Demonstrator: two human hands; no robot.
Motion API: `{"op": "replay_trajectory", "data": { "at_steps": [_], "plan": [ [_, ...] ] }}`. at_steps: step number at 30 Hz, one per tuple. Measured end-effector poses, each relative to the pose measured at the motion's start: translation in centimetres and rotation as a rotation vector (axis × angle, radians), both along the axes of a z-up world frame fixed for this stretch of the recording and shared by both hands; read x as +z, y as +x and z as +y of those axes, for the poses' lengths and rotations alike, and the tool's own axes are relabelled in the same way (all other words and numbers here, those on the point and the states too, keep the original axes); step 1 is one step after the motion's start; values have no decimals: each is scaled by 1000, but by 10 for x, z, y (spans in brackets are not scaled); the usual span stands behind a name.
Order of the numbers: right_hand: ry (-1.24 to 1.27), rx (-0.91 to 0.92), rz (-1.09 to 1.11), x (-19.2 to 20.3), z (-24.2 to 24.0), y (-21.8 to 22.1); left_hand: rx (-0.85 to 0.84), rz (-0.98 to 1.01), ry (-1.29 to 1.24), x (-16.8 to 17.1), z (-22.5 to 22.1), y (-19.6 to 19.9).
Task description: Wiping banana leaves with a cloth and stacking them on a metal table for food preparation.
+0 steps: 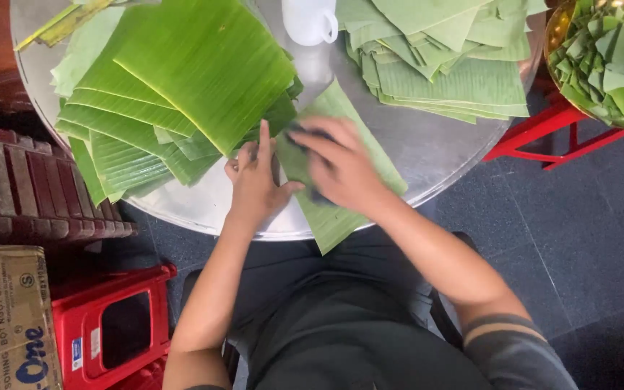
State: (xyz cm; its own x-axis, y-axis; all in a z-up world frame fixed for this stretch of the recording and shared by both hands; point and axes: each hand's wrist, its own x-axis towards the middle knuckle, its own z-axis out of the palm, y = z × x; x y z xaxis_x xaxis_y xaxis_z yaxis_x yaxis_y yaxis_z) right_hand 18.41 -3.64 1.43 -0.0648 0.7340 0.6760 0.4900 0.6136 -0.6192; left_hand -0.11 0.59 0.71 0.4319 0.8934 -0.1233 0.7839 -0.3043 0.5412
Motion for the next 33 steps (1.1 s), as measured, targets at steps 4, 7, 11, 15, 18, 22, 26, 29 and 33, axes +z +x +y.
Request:
{"op": "replay_trajectory", "data": {
  "at_steps": [4, 7, 11, 15, 18, 22, 26, 29, 33],
  "plan": [
    [-138, -189, -553, -85, 64, -27, -28, 132, 15, -6, 6, -2],
    [-182, -269, -720, -122, 95, 7, -34, 166, 20, -1, 8, 0],
    [-263, -545, -740, -69, 97, 40, -55, 216, 9, 2, 7, -1],
    [-176, -152, -772, -131, 78, -5, -40, 313, 7, -6, 13, 2],
    [-77, -163, -669, -183, 124, 49, -51, 313, 20, -10, 16, 1],
    [-298, -529, -711, -109, 123, 67, -48, 327, 92, -2, 12, 3],
    [-123, -175, -718, -117, 60, -30, -48, 354, 76, -17, 13, 3],
    [-288, -287, -448, -160, 92, 12, -60, 303, 92, -24, 14, -3],
    [-173, -607, -705, -95, 71, 48, -70, 339, 109, -16, 18, 4]
  ]
}}
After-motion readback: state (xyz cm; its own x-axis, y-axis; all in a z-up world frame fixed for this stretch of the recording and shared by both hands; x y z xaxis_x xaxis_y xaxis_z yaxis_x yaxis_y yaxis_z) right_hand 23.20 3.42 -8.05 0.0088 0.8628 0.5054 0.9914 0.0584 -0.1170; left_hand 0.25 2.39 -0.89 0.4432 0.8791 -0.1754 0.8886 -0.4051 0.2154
